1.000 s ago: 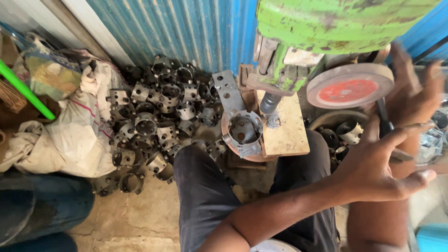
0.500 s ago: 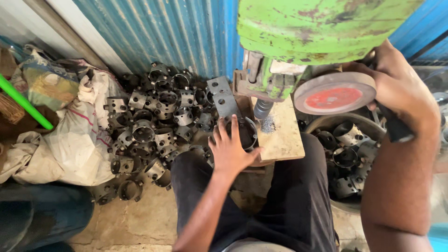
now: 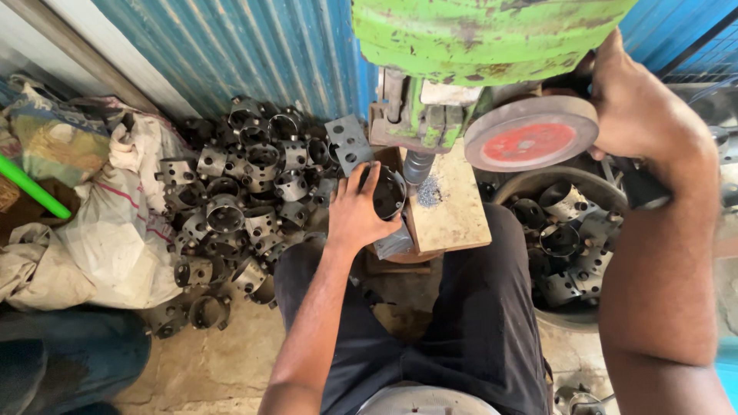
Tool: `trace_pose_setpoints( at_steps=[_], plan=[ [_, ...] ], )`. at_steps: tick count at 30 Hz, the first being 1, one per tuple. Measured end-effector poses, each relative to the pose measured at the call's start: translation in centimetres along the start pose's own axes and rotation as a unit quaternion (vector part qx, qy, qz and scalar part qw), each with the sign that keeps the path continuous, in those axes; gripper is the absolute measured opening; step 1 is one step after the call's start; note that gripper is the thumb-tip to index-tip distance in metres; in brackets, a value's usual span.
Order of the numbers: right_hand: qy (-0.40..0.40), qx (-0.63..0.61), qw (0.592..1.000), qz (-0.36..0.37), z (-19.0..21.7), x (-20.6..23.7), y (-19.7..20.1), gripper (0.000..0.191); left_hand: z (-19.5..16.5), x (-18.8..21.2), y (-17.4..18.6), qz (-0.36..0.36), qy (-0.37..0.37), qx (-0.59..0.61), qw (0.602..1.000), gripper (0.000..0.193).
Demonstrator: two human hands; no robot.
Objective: The person operates a green drill press to drill holes into cylindrical metal parts. They hold each part with their left hand on a wooden block and lower the drill with their right hand. After drilling, they place the finished parts into a bucket to the right.
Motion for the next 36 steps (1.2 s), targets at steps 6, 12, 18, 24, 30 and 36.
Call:
trace_pose_setpoints(
  at_steps=[6,12,18,24,30,36],
  plan=[
    [0.188,0.111,0.975,-0.039,-1.2,0.5,-0.7,0.105,0.1,0.3,0.2,-0.002,-0.001,-0.001,1.000,0.101],
    [-0.026,0.003,0.999,-0.028,-0.4,1.1,-1.1,0.106,0.4,0.5,0.2,-0.014,-0.015,-0.001,1.000,0.101],
    [-0.011,0.002,0.999,-0.031,0.2,0.8,-1.2,0.115,0.7,0.6,0.1,-0.013,-0.007,-0.008,1.000,0.102],
    [0.053,0.095,0.992,-0.058,-1.9,1.2,-1.9,0.110,1.0,0.4,0.1,-0.015,-0.005,-0.012,1.000,0.102],
    [0.022,0.053,0.997,-0.058,-3.9,1.7,-2.3,0.116,1.3,0.5,0.3,-0.018,-0.012,-0.014,1.000,0.102],
    [0.087,0.144,0.983,-0.071,-4.2,2.0,-2.5,0.119,1.2,0.5,0.6,-0.012,-0.008,-0.009,1.000,0.101]
  ],
)
Point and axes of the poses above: each hand's wrist, its own x-axis away from the middle knuckle, its own y-axis out of the back of the hand, z = x × y, the point moved 2 cm from there along -x, towards the middle knuckle, and after that the axes turned 10 degrees about y, right-handed, at the moved point
